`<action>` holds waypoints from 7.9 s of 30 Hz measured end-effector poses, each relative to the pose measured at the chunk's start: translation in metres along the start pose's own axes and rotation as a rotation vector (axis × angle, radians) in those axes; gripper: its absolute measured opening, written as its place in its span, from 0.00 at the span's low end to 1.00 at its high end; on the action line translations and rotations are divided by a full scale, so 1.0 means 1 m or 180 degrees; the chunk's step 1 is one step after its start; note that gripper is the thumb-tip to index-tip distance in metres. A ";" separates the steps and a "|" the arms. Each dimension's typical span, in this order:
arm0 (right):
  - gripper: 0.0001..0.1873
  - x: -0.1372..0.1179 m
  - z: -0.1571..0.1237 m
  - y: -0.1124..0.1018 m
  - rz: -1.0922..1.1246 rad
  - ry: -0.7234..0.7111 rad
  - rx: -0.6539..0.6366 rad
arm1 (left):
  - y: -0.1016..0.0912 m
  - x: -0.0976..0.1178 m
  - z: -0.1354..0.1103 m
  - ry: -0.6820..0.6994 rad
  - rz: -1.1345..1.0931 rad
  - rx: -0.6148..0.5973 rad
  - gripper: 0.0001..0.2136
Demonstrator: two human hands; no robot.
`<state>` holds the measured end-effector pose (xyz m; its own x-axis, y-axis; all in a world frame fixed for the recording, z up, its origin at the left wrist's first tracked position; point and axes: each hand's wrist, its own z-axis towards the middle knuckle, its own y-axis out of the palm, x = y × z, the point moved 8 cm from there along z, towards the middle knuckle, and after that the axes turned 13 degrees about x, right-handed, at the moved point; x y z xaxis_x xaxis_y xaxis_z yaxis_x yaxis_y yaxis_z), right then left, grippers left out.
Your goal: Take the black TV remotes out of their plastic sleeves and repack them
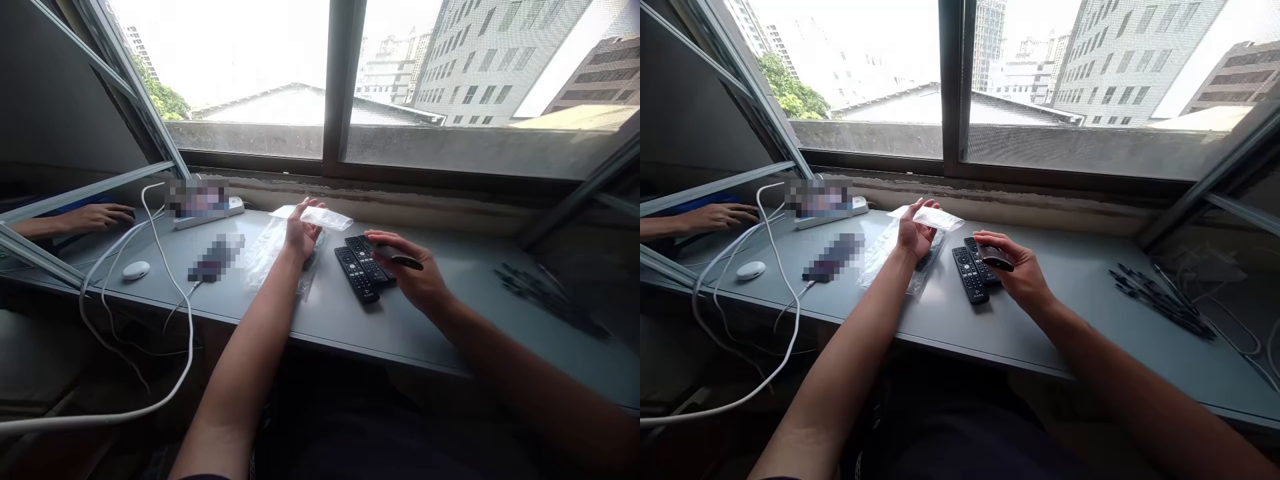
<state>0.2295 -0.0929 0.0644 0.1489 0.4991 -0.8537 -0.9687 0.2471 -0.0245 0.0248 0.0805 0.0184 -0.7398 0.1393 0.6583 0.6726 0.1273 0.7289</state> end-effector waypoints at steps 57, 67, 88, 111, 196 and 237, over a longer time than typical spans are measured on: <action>0.30 0.043 -0.008 0.001 0.0356 0.1643 0.0283 | 0.009 -0.001 -0.013 0.0383 0.0183 -0.0018 0.20; 0.27 0.041 -0.009 0.008 0.0349 0.1656 0.0032 | 0.004 0.007 -0.010 0.0240 -0.0109 0.0066 0.22; 0.28 0.044 -0.010 0.014 0.0282 0.1694 -0.0005 | 0.033 -0.018 -0.035 0.0443 0.1361 -0.0983 0.27; 0.26 0.047 -0.014 0.016 0.0605 0.1866 0.0180 | 0.030 -0.030 -0.030 0.0213 0.1424 -0.0955 0.25; 0.29 0.040 -0.017 0.023 0.0132 0.1787 -0.0027 | 0.021 -0.023 -0.017 0.0175 0.0957 -0.0760 0.21; 0.31 0.031 -0.012 0.012 -0.0584 0.1447 0.0249 | 0.048 -0.053 -0.075 -0.0596 0.1722 -0.2330 0.28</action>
<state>0.2196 -0.0847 0.0314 0.1968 0.0331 -0.9799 -0.9142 0.3673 -0.1712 0.0951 0.0051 0.0321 -0.2708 0.1631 0.9487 0.6995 -0.6438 0.3103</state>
